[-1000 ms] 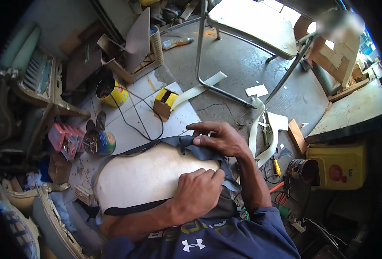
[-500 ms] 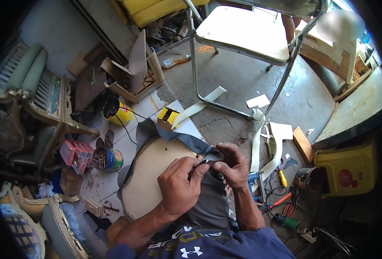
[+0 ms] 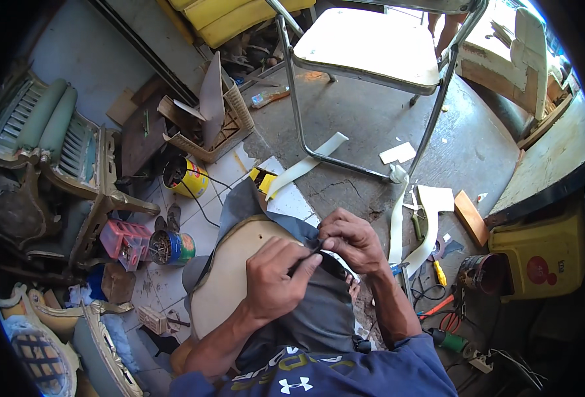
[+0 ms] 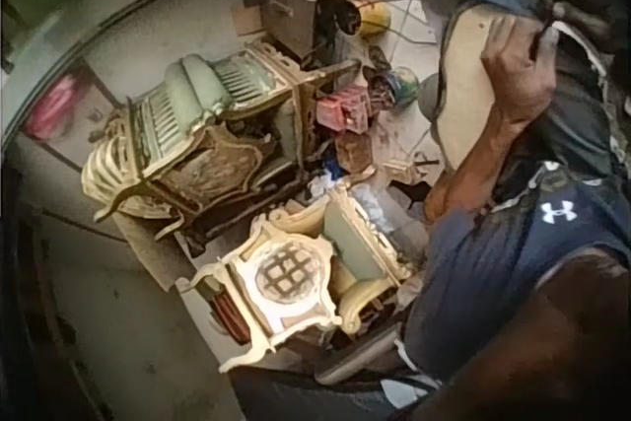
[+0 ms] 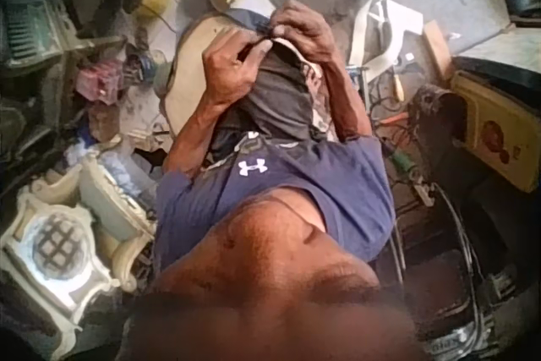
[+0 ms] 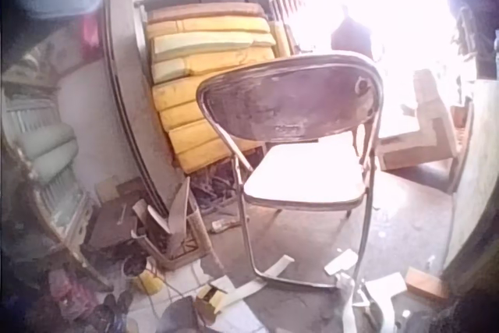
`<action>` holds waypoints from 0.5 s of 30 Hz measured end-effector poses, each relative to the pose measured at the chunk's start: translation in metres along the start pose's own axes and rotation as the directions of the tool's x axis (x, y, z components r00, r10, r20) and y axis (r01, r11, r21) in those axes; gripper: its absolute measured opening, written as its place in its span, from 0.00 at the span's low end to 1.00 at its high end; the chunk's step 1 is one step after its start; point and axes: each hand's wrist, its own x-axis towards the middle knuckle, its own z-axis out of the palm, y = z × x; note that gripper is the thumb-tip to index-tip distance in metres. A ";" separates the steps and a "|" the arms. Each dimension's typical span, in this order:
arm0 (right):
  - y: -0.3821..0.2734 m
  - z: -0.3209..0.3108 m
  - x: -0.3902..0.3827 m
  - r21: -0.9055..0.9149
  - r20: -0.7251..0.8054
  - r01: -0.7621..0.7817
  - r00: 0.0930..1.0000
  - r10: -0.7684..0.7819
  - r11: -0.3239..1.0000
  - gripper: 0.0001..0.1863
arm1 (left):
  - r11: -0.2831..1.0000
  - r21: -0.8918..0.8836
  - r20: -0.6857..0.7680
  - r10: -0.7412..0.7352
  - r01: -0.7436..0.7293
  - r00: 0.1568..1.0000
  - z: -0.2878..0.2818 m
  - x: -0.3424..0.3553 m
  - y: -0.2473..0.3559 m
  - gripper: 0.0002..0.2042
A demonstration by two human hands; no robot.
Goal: The person wraps a black fabric piece around a wooden furniture part, securing it with a pneumatic stapler and trimming excess fabric with shears, then fits the upholstered piece onto a metal chair frame.
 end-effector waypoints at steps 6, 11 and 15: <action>-0.021 0.010 0.016 -0.178 0.018 -0.051 0.998 0.056 0.983 0.11 | 0.983 0.179 -0.139 -0.016 0.041 0.990 -0.002 -0.002 -0.003 0.09; -0.018 0.012 0.016 -0.197 0.069 -0.087 0.992 0.103 0.976 0.12 | 0.973 0.158 0.191 -0.198 0.169 0.962 -0.021 0.007 -0.017 0.09; -0.017 0.013 0.014 -0.211 0.059 -0.141 0.986 0.156 0.967 0.12 | 0.981 0.160 0.280 -0.155 0.113 0.947 -0.023 0.015 -0.026 0.09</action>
